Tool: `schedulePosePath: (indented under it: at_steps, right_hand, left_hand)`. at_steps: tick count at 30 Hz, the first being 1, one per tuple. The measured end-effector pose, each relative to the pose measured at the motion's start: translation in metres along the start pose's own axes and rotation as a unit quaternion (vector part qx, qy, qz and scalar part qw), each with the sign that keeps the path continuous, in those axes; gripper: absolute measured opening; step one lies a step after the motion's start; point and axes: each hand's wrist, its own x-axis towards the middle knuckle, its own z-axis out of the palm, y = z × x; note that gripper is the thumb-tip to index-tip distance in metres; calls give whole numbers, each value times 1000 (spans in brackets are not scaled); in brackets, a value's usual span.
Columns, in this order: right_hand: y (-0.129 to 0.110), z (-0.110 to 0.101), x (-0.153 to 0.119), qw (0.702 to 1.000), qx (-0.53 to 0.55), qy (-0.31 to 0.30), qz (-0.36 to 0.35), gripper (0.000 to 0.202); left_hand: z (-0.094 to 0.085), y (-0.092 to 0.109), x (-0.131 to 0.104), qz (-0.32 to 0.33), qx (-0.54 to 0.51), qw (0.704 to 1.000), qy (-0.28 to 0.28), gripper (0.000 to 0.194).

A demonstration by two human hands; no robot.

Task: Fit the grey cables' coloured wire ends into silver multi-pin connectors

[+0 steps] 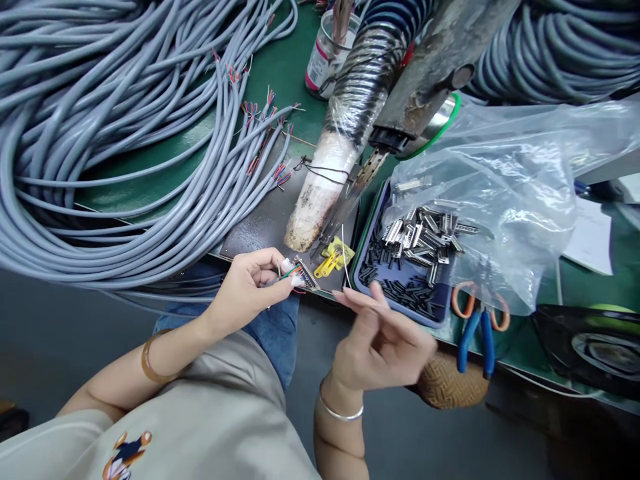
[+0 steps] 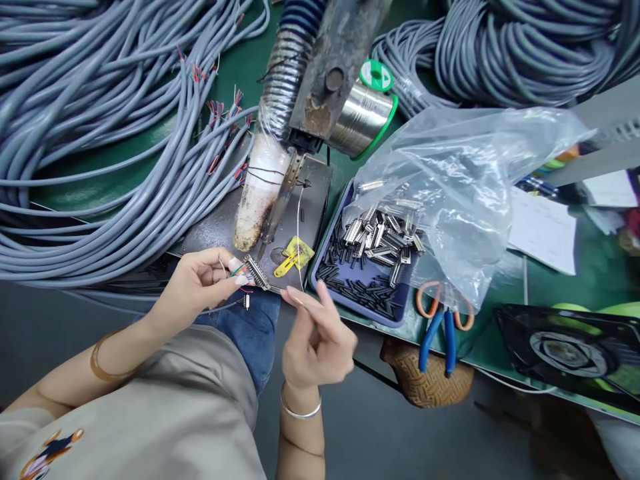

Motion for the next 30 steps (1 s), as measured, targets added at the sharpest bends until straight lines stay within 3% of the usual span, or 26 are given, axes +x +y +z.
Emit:
schedulePosePath:
  at_steps: [3,6,14,30]
  right_hand:
    - [-1,4,-10,995,3,-101,18,21]
    - [0,11,-12,990,16,-140,27,17]
    - [-1,20,-3,992,-37,-115,-39,18]
    - [3,25,5,992,-38,-99,-69,18]
  left_hand:
    - [0,0,0,5,-10,1000,-9,22]
    - [0,-1,0,18,-11,1000,-6,19]
    - [9,-6,2,129,50,989,57,14]
    - [13,0,6,155,108,980,66,20]
